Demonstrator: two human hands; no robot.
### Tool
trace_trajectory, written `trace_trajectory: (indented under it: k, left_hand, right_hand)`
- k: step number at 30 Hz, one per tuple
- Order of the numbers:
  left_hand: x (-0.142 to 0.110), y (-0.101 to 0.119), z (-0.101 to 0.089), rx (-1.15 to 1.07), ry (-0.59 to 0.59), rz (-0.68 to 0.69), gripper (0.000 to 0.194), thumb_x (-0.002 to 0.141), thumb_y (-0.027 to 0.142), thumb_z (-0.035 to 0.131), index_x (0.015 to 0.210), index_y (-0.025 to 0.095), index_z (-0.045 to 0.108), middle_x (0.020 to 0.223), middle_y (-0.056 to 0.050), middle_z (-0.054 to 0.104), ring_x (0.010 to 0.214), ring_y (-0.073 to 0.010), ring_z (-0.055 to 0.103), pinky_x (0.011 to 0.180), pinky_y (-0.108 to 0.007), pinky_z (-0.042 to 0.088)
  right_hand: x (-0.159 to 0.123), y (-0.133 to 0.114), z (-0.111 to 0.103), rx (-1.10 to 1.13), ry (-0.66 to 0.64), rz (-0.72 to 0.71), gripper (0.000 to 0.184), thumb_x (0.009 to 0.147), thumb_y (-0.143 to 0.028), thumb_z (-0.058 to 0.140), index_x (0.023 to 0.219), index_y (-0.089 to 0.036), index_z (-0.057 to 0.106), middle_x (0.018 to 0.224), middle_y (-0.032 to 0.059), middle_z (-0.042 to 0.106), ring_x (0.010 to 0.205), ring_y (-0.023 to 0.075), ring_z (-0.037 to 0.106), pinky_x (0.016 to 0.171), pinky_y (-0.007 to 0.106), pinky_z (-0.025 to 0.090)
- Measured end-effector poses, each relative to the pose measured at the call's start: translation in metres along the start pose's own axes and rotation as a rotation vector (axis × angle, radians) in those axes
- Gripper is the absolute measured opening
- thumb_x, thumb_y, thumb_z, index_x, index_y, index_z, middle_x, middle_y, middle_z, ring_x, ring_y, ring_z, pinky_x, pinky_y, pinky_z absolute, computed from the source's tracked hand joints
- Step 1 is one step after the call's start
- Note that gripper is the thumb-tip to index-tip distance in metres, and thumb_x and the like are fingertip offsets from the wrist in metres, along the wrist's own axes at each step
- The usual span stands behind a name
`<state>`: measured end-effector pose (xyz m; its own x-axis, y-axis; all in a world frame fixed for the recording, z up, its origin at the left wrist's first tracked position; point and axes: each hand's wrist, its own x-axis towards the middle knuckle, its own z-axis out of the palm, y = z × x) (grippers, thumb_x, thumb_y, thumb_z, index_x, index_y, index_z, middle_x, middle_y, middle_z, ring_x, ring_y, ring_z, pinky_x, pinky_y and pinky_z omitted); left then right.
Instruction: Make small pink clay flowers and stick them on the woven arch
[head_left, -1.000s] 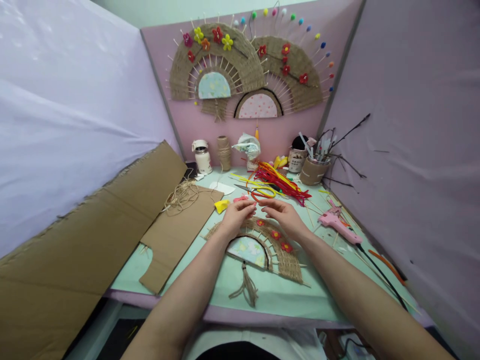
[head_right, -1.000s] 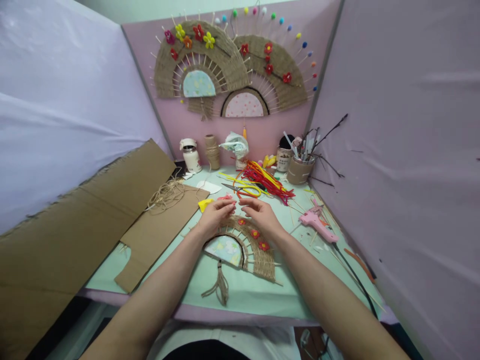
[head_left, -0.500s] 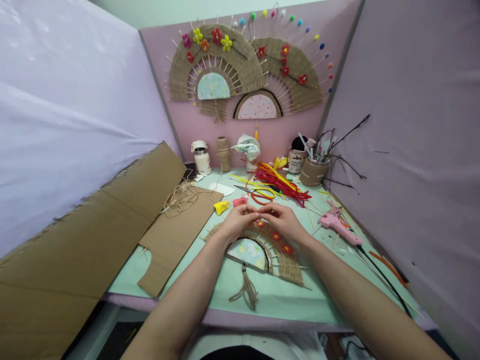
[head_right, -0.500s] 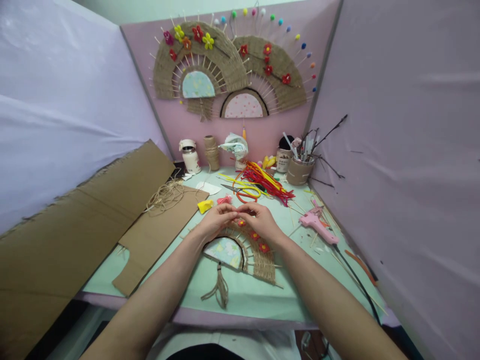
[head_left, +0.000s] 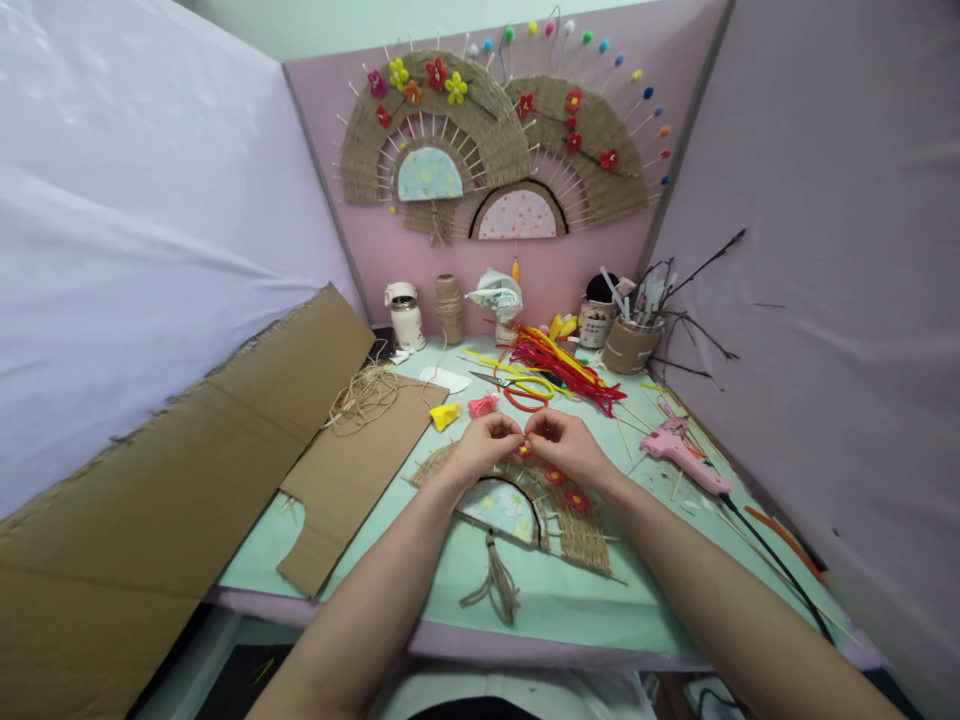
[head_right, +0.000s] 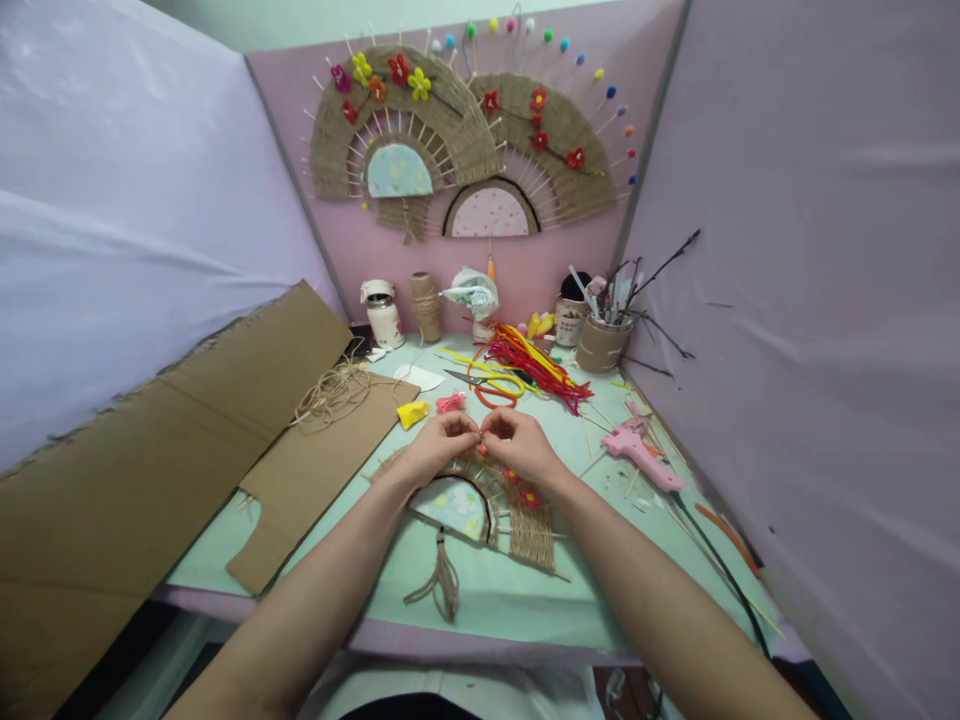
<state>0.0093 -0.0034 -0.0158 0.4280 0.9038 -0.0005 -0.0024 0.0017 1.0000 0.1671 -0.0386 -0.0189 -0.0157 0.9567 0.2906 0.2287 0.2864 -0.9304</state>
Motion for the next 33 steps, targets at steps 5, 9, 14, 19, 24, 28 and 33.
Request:
trace_trajectory:
  k: [5, 9, 14, 19, 24, 28, 33]
  left_hand:
    - [0.003, 0.006, -0.005, -0.142, 0.147, 0.017, 0.018, 0.061, 0.017, 0.074, 0.075, 0.014, 0.064, 0.064, 0.003, 0.059, 0.056, -0.0056, 0.05, 0.054, -0.018, 0.037]
    - [0.006, 0.009, -0.017, -0.465, 0.06, -0.054, 0.029, 0.065, 0.019, 0.077, 0.092, 0.011, 0.068, 0.073, 0.0, 0.06, 0.062, -0.0039, 0.051, 0.056, -0.015, 0.04]
    - [0.008, 0.008, -0.024, -0.613, 0.023, -0.092, 0.024, 0.065, 0.018, 0.081, 0.082, 0.008, 0.068, 0.075, -0.002, 0.059, 0.063, -0.0024, 0.051, 0.055, -0.011, 0.042]
    - [0.009, 0.008, -0.025, -0.646, 0.007, -0.105, 0.029, 0.063, 0.023, 0.084, 0.079, 0.007, 0.065, 0.07, 0.0, 0.056, 0.058, -0.0011, 0.049, 0.049, -0.008, 0.039]
    - [0.007, 0.011, -0.024, -0.702, -0.029, -0.116, 0.04, 0.067, 0.041, 0.08, 0.065, 0.011, 0.053, 0.058, 0.005, 0.044, 0.048, -0.0008, 0.038, 0.038, -0.009, 0.027]
    - [0.006, 0.012, -0.023, -0.684, -0.02, -0.159, 0.056, 0.074, 0.058, 0.066, 0.052, 0.016, 0.036, 0.048, 0.009, 0.026, 0.039, -0.0007, 0.023, 0.033, -0.012, 0.019]
    - [0.007, 0.008, -0.022, -0.662, 0.002, -0.09, 0.042, 0.064, 0.044, 0.081, 0.067, 0.011, 0.055, 0.058, 0.005, 0.047, 0.047, -0.0001, 0.039, 0.042, -0.01, 0.033]
  right_hand:
    - [0.016, 0.008, -0.022, 0.449, 0.214, 0.189, 0.021, 0.061, -0.033, 0.074, 0.073, -0.022, 0.061, 0.074, 0.0004, 0.065, 0.071, 0.016, 0.059, 0.068, 0.032, 0.05]
    - [0.027, 0.018, -0.044, 0.466, 0.358, 0.223, 0.028, 0.057, -0.036, 0.08, 0.075, -0.023, 0.064, 0.081, 0.0022, 0.067, 0.076, 0.0167, 0.06, 0.069, 0.032, 0.051]
    - [0.031, 0.031, -0.053, 0.308, 0.34, 0.26, 0.034, 0.057, -0.042, 0.08, 0.08, -0.021, 0.066, 0.08, 0.003, 0.067, 0.071, 0.0149, 0.059, 0.067, 0.031, 0.05]
    - [0.029, 0.042, -0.047, -0.03, 0.254, 0.158, 0.031, 0.064, -0.045, 0.07, 0.079, -0.018, 0.067, 0.075, 0.0037, 0.068, 0.07, 0.017, 0.059, 0.067, 0.032, 0.047]
    - [0.025, 0.045, -0.033, -0.27, 0.159, 0.016, 0.018, 0.072, -0.036, 0.062, 0.073, -0.019, 0.067, 0.076, 0.0035, 0.069, 0.071, 0.0182, 0.059, 0.07, 0.033, 0.045]
    - [0.023, 0.045, -0.027, -0.362, 0.118, -0.022, 0.015, 0.074, -0.033, 0.059, 0.07, -0.02, 0.065, 0.073, 0.0027, 0.068, 0.068, 0.0178, 0.057, 0.068, 0.032, 0.043]
    - [0.021, 0.042, -0.026, -0.375, 0.13, -0.051, 0.016, 0.077, -0.034, 0.057, 0.073, -0.021, 0.064, 0.075, 0.0028, 0.068, 0.068, 0.0179, 0.056, 0.068, 0.031, 0.043]
